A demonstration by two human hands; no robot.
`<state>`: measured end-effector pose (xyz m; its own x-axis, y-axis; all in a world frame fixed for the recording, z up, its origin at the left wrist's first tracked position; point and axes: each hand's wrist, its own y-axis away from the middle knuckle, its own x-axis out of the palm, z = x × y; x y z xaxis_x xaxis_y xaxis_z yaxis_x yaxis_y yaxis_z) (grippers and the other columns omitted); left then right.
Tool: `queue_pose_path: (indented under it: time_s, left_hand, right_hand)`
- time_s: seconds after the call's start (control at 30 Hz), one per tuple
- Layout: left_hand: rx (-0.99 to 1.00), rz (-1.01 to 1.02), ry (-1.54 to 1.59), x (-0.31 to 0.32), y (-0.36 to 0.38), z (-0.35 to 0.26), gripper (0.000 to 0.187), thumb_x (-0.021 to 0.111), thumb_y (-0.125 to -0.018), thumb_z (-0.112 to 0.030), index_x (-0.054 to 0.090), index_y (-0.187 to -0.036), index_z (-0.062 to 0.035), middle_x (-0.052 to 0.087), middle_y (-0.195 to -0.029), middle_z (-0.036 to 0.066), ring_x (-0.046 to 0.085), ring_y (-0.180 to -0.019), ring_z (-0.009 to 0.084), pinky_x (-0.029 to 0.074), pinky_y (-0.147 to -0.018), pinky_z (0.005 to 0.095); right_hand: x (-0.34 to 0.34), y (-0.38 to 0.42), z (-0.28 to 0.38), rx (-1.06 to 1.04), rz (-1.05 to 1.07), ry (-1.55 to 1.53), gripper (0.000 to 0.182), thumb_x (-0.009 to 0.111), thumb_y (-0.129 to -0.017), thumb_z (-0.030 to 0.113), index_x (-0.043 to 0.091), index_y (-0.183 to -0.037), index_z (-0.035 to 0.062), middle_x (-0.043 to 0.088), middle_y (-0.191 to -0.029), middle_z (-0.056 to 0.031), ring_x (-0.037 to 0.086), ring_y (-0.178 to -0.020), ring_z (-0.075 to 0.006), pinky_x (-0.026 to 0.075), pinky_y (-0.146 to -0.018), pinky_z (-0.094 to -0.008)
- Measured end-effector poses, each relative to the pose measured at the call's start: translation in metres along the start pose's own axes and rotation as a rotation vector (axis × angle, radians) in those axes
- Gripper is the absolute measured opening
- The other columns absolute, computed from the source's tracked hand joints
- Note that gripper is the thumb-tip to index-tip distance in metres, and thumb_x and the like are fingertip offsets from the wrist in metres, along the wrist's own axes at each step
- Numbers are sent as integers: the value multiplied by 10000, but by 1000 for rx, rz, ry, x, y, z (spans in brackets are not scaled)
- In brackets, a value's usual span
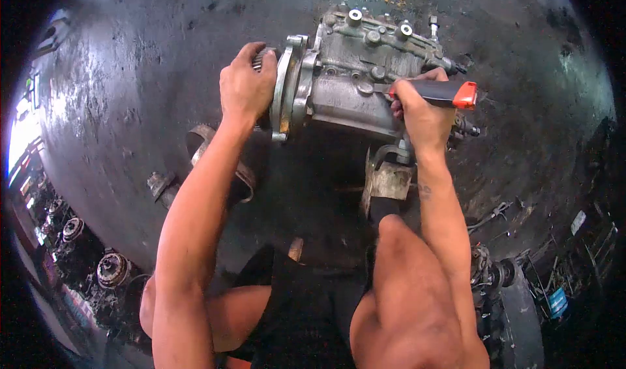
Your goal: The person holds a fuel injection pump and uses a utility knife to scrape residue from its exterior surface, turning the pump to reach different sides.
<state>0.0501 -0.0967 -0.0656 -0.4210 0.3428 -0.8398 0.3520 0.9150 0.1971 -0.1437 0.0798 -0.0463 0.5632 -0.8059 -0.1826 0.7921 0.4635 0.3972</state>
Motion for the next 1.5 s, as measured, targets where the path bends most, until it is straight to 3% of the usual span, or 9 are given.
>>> queue_pose_path:
  time_s: [0.2,0.43,0.57,0.7,0.83,0.93,1.0,1.13,1.5]
  left_hand:
    - [-10,13,-3,3,3,4,386,610,-956,-331,714,-1211,-61,732,-1127,214,703,-1065,392,526,-944,426]
    - [26,7,25,2,0,3,410,616,-928,-333,707,-1196,-36,723,-1104,242,694,-1044,423,525,-949,457]
    - [-13,24,-23,1,0,3,389,616,-956,-331,704,-1236,-75,725,-1171,199,693,-1106,376,516,-971,412]
    - [-34,29,-22,0,1,-1,392,615,-959,-341,706,-1234,-76,728,-1163,198,694,-1103,376,518,-969,409]
    - [-25,19,4,1,0,1,406,615,-945,-337,702,-1230,-62,727,-1138,216,694,-1085,392,519,-970,426]
    - [-23,25,10,0,1,-1,421,615,-928,-329,698,-1226,-44,722,-1123,238,691,-1076,410,518,-975,445]
    - [-10,21,11,0,-1,-1,420,616,-928,-327,698,-1225,-43,722,-1122,239,693,-1071,410,519,-972,447]
    - [-17,22,25,1,0,2,414,617,-928,-323,699,-1219,-40,722,-1113,243,695,-1060,412,523,-957,453]
    - [-11,10,4,0,2,-1,410,618,-927,-314,702,-1207,-26,719,-1119,246,693,-1063,412,524,-954,450]
  right_hand:
    - [-18,-3,-2,39,-26,17,216,722,-763,64,528,-845,16,652,-641,-84,617,-503,-134,493,-471,-275]
    - [-18,-10,-1,111,97,-104,392,798,-805,38,513,-1071,66,665,-778,-62,607,-537,-138,448,-463,-270]
    - [-71,-9,-11,179,339,-411,340,658,-896,25,531,-1211,30,653,-1137,-176,710,-788,-230,582,-672,-298]
    - [-70,2,-17,1,171,-247,349,708,-863,-6,524,-1158,22,665,-1180,-209,718,-816,-253,586,-674,-322]
    - [-70,1,-21,-55,196,-125,341,748,-844,-4,529,-1103,31,692,-1145,-215,706,-796,-214,574,-672,-301]
    - [-66,1,-20,-58,178,-9,311,811,-817,45,601,-1044,7,707,-973,-132,692,-824,-166,560,-711,-285]
    - [-62,-1,-24,-236,228,162,285,828,-805,67,621,-993,12,714,-939,-123,686,-788,-145,552,-694,-277]
    - [-72,0,-20,-61,136,-31,275,815,-804,62,588,-947,5,713,-896,-129,672,-684,-149,527,-609,-276]
    - [-60,-8,-13,9,115,-11,230,789,-822,60,584,-918,18,699,-776,-89,649,-624,-127,514,-563,-270]
